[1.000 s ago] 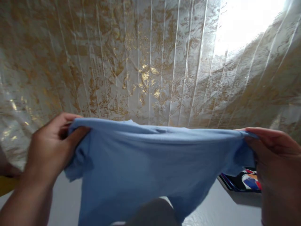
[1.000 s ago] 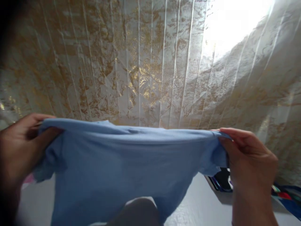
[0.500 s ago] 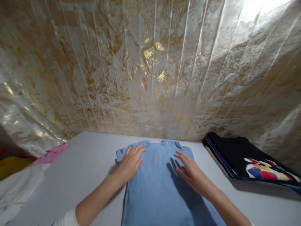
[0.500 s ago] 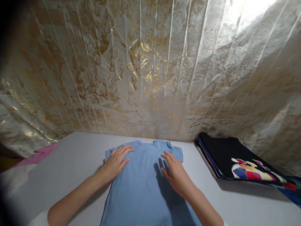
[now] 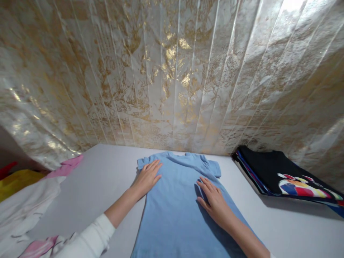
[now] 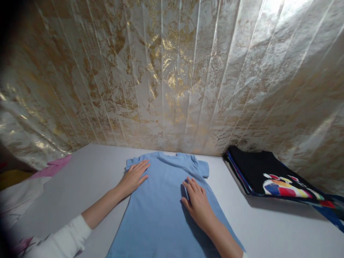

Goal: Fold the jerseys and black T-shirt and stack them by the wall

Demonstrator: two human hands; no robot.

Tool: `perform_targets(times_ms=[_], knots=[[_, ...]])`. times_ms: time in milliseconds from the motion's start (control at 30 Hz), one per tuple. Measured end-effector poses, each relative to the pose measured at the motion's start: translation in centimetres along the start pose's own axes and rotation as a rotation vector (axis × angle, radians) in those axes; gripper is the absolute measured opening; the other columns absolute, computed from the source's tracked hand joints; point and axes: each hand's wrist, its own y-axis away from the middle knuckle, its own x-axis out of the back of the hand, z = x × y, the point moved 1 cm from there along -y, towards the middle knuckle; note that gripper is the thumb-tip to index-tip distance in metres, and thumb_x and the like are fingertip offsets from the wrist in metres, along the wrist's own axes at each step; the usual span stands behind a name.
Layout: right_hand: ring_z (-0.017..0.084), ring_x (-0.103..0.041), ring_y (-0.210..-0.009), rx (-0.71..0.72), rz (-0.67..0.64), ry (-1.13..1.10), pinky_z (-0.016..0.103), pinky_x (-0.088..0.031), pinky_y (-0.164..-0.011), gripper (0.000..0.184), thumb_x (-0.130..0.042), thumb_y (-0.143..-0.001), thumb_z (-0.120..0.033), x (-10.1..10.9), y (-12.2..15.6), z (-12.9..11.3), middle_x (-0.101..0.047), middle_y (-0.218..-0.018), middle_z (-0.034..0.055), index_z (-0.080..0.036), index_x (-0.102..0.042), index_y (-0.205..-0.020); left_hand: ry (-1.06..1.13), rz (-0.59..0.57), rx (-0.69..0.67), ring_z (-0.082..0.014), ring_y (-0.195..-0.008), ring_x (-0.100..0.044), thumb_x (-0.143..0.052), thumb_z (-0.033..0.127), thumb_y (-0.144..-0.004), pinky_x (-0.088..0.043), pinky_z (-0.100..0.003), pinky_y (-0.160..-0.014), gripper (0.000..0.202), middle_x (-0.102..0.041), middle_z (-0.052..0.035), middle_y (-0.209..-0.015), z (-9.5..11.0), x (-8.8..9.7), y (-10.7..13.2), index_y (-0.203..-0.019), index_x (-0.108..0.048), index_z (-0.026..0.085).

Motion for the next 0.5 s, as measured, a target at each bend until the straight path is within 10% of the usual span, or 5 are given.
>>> perform_targets(times_ms=[300,500], knots=[[0.023,-0.042,-0.127,0.289,-0.170,-0.246,0.039,-0.038,-0.104,0.041,-0.052,-0.082,-0.013,0.3,3.6,-8.4,-0.048,-0.139,0.0067,-0.025,-0.055,-0.121,0.261,-0.120,0.003,-0.0170,-0.096,-0.054,-0.050,0.013,-0.087,-0.042,-0.029,-0.086,0.010,-0.058,-0.0011,-0.099,9.4,4.6,7.4,-0.093,-0.054,0.021],[0.027,-0.032,-0.136,0.262,-0.260,-0.196,0.043,-0.030,-0.109,0.051,-0.058,-0.080,-0.021,-1.0,3.4,-7.8,-0.038,-0.148,0.0099,-0.022,-0.051,-0.131,0.053,-0.401,-0.082,-0.0230,-0.099,-0.057,-0.052,0.011,-0.082,-0.044,-0.031,-0.082,0.022,-0.061,-0.0055,-0.110,10.0,3.3,13.6,-0.099,-0.060,0.022]])
